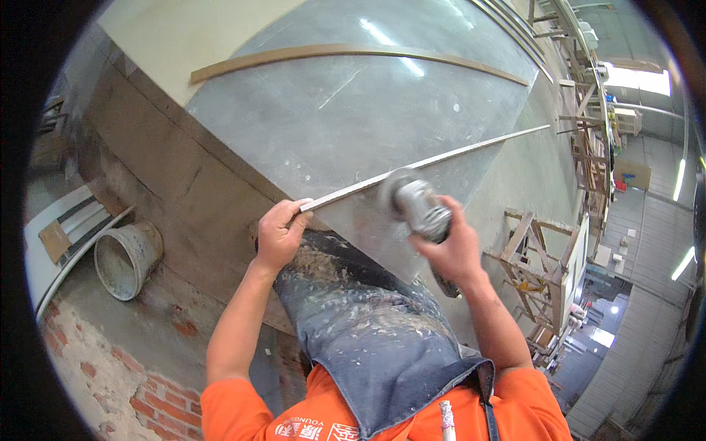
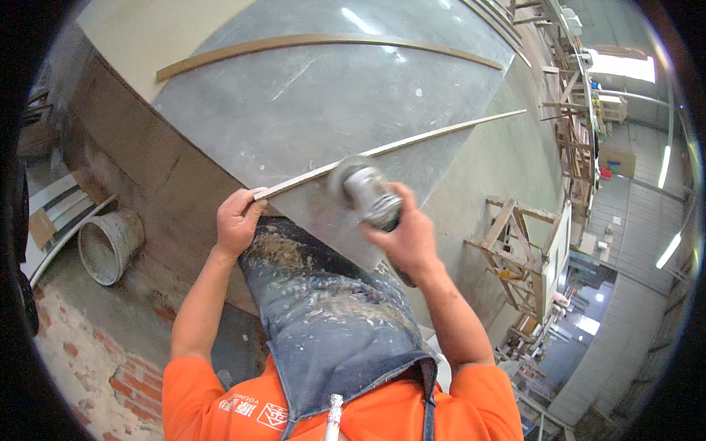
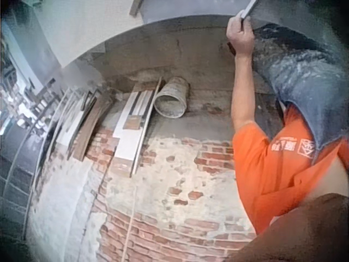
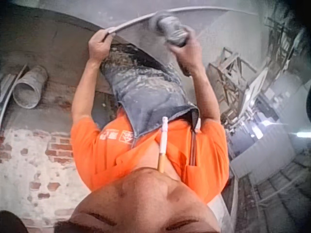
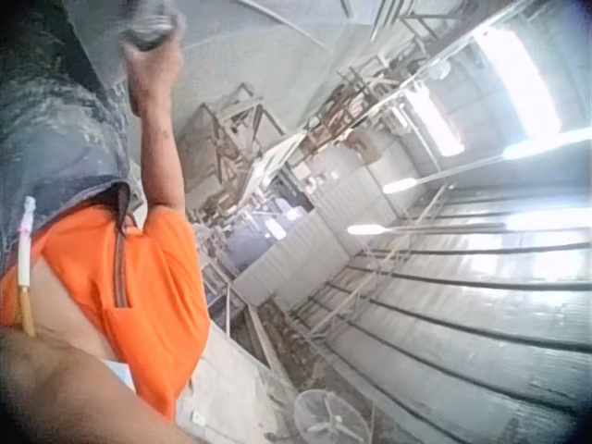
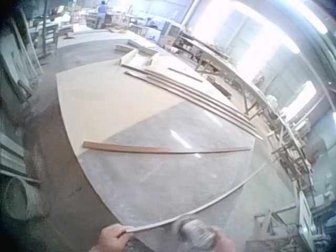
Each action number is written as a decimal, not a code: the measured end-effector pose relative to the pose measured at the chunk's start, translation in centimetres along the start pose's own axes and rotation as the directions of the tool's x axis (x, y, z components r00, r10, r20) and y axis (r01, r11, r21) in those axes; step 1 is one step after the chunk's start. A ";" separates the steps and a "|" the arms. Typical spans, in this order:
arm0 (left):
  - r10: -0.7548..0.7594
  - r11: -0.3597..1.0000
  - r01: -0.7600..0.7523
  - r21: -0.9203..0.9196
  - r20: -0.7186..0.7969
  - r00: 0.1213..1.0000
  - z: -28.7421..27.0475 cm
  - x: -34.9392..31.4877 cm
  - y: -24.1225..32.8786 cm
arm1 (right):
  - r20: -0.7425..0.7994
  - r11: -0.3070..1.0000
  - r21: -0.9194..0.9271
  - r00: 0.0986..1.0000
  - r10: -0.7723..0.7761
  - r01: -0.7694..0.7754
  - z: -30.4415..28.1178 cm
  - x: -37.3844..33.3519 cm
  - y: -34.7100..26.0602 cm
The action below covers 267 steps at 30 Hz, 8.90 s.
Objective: The person uses an angle grinder to smooth the edges of thin wooden strips, then places them onto a large white board with a zigzag pattern. The person arranges the strips along the edges of the board, adjusting their positions by hand.
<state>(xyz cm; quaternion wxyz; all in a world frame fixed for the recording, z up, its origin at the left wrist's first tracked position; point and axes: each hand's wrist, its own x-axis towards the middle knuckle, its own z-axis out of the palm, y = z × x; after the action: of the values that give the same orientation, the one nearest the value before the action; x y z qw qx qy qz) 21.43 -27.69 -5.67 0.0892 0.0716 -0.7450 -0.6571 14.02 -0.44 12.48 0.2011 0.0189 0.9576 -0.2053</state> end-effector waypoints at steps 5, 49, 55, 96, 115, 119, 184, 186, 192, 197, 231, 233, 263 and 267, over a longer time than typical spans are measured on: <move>0.077 0.994 -0.078 -0.072 -0.021 0.997 0.7 0.3 -0.1 | 0.238 0.962 -0.087 0.943 -0.231 0.258 2.8 -0.8 -5.8; -0.661 0.750 0.660 -0.044 -0.029 0.750 -21.5 -10.0 4.0 | 0.013 0.921 0.330 0.977 0.213 -0.205 -4.5 -1.3 7.5; -0.375 0.606 0.021 0.795 0.262 0.889 -13.8 -2.9 12.0 | 0.093 0.959 0.274 0.994 0.054 -0.077 -3.5 -2.5 5.9; -0.212 0.541 -0.245 0.805 0.413 0.886 -6.2 -2.7 7.2 | -0.194 0.949 -0.010 0.931 0.308 -0.316 -13.9 7.1 18.6; -0.219 0.510 -0.261 0.820 0.417 0.882 -8.3 -2.2 5.9 | -0.410 0.901 0.171 0.803 0.432 -0.398 -19.1 15.9 30.7; -0.247 0.496 -0.236 0.836 0.397 0.884 -8.4 -2.0 6.5 | -0.407 0.840 0.334 0.739 0.537 -0.427 -19.8 15.8 30.8; -0.040 0.455 -0.304 0.837 0.360 0.932 -6.3 -4.1 9.5 | -0.288 0.612 0.694 0.633 0.718 -0.379 -10.5 9.6 37.3; -0.065 0.533 -0.208 0.820 0.285 0.956 -6.2 -3.7 10.5 | -0.283 0.612 0.685 0.631 0.722 -0.394 -7.5 5.9 37.5; 0.052 0.585 -0.242 0.774 0.262 0.964 -8.0 1.6 12.7 | -0.121 0.421 0.799 0.570 0.813 -0.430 -1.7 -2.9 33.7; 0.143 0.542 -0.262 0.799 0.219 0.965 -7.8 13.5 14.9 | -0.143 0.376 0.843 0.513 0.847 -0.384 1.0 -6.8 32.8; 0.126 0.454 -0.500 0.737 0.503 0.855 -0.6 26.9 8.9 | -0.190 0.463 0.778 0.543 0.818 -0.425 -0.9 -5.1 29.8; 0.148 0.467 -0.498 0.731 0.491 0.859 -0.4 24.0 8.6 | -0.207 0.487 0.783 0.576 0.791 -0.387 -1.2 -4.7 29.4; 0.383 0.477 -0.282 0.832 0.093 0.919 -11.0 -11.0 3.0 | -0.085 0.701 0.710 0.980 0.179 -0.066 -8.3 -1.6 12.6; 0.342 0.660 -0.183 0.729 -0.075 0.937 -10.4 -11.4 2.1 | -0.071 0.731 0.680 0.988 0.134 -0.050 -7.4 -2.0 10.1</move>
<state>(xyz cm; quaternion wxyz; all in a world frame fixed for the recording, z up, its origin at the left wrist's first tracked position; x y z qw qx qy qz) 34.92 -34.95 -2.81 0.2253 0.0591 -0.9293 -0.2867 14.22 11.87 15.57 0.1348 0.1501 0.8253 -0.5274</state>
